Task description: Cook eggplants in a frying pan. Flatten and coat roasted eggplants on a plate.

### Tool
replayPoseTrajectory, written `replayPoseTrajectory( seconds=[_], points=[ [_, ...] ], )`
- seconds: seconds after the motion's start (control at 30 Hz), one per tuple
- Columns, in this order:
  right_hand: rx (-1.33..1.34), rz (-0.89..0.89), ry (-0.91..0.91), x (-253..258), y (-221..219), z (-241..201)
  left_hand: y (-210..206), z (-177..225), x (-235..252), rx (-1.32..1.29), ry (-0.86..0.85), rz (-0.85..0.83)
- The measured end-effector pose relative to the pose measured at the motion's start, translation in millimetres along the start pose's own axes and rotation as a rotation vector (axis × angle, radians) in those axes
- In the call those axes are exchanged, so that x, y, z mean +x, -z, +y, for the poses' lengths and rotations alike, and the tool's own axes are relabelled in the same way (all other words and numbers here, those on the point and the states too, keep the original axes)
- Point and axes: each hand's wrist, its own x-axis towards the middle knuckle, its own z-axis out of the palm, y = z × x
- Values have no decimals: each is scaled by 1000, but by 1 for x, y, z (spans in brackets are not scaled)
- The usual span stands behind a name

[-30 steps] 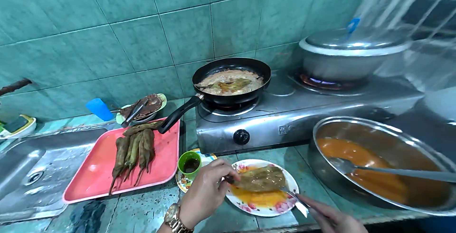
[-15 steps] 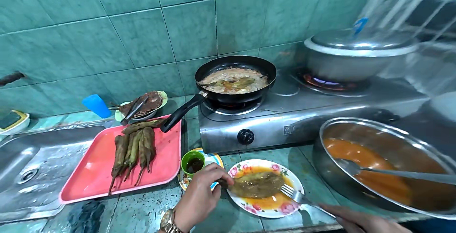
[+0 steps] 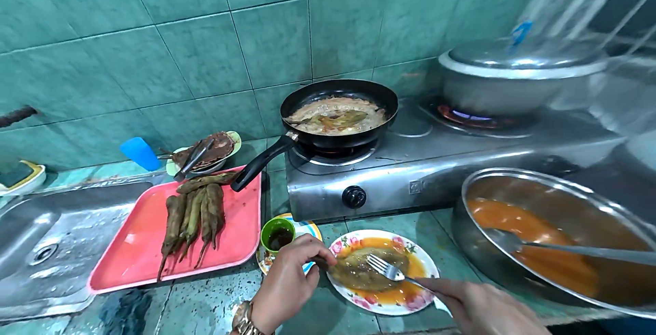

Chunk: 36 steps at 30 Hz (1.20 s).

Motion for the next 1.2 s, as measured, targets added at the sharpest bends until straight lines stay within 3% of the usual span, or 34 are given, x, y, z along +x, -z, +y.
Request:
replayPoseTrajectory(
  seconds=[0.27,0.4,0.6,0.7,0.83,0.97,1.2],
  points=[
    [-81,73,54,-4,16,-12,-20,-13,-4,151,-35,108],
    [-103,-2,28,13,2,-16,-27,-16,-8,183,-45,151],
    [-215,83,28,5,10,-17,-36,-20,-7,187,8,117],
    [-138,116,98,1,13,-19,-42,-24,-7,192,-1,125],
    [-25,35,153,10,5,-26,-46,-27,-6,223,-24,148],
    [-102,3,106,12,-10,-29,-48,-25,-10,293,26,126],
    [-54,107,164,7,-4,-35,-48,-26,-11,49,66,160]
  ],
)
